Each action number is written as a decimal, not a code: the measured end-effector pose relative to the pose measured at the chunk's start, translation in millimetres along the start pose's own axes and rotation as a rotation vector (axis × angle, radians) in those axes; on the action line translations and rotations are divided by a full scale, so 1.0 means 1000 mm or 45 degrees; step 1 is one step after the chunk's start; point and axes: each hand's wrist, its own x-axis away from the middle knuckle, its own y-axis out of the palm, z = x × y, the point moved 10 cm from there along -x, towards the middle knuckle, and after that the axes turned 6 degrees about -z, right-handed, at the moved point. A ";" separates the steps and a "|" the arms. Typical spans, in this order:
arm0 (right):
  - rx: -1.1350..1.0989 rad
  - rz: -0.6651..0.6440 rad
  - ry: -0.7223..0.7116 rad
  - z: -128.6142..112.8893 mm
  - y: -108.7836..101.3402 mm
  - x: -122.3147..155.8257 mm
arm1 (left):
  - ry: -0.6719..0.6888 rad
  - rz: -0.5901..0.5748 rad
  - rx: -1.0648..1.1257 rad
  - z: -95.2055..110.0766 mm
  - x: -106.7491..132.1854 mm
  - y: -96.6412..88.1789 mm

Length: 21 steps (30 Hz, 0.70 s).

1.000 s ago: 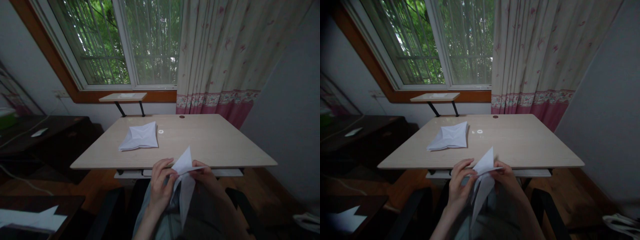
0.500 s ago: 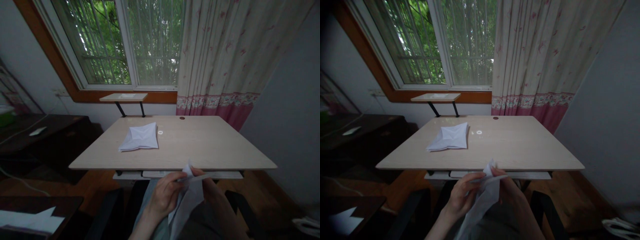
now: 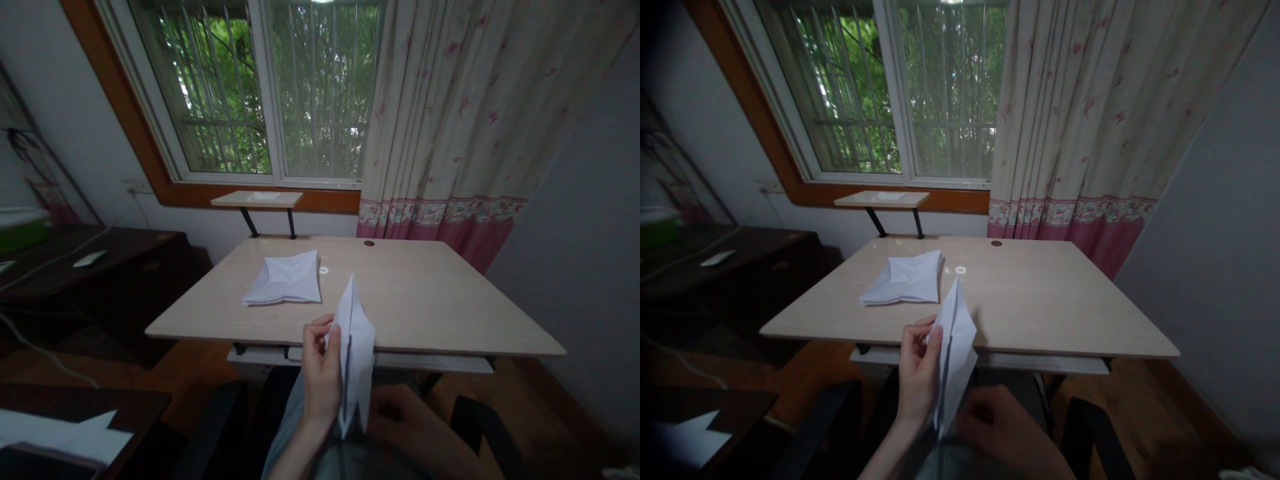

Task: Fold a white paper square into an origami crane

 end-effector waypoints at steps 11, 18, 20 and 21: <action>0.133 0.679 -0.659 -0.039 -0.047 0.008 | -0.339 -0.007 0.182 -0.030 -0.007 0.006; 1.200 0.877 -0.441 -0.083 -0.052 -0.030 | -0.468 -0.057 0.449 -0.031 -0.033 0.009; 1.530 0.897 -0.283 -0.092 -0.052 -0.052 | -0.473 -0.092 0.512 -0.025 -0.045 0.010; 1.633 0.872 -0.222 -0.095 -0.052 -0.065 | -0.480 -0.135 0.548 -0.022 -0.052 0.012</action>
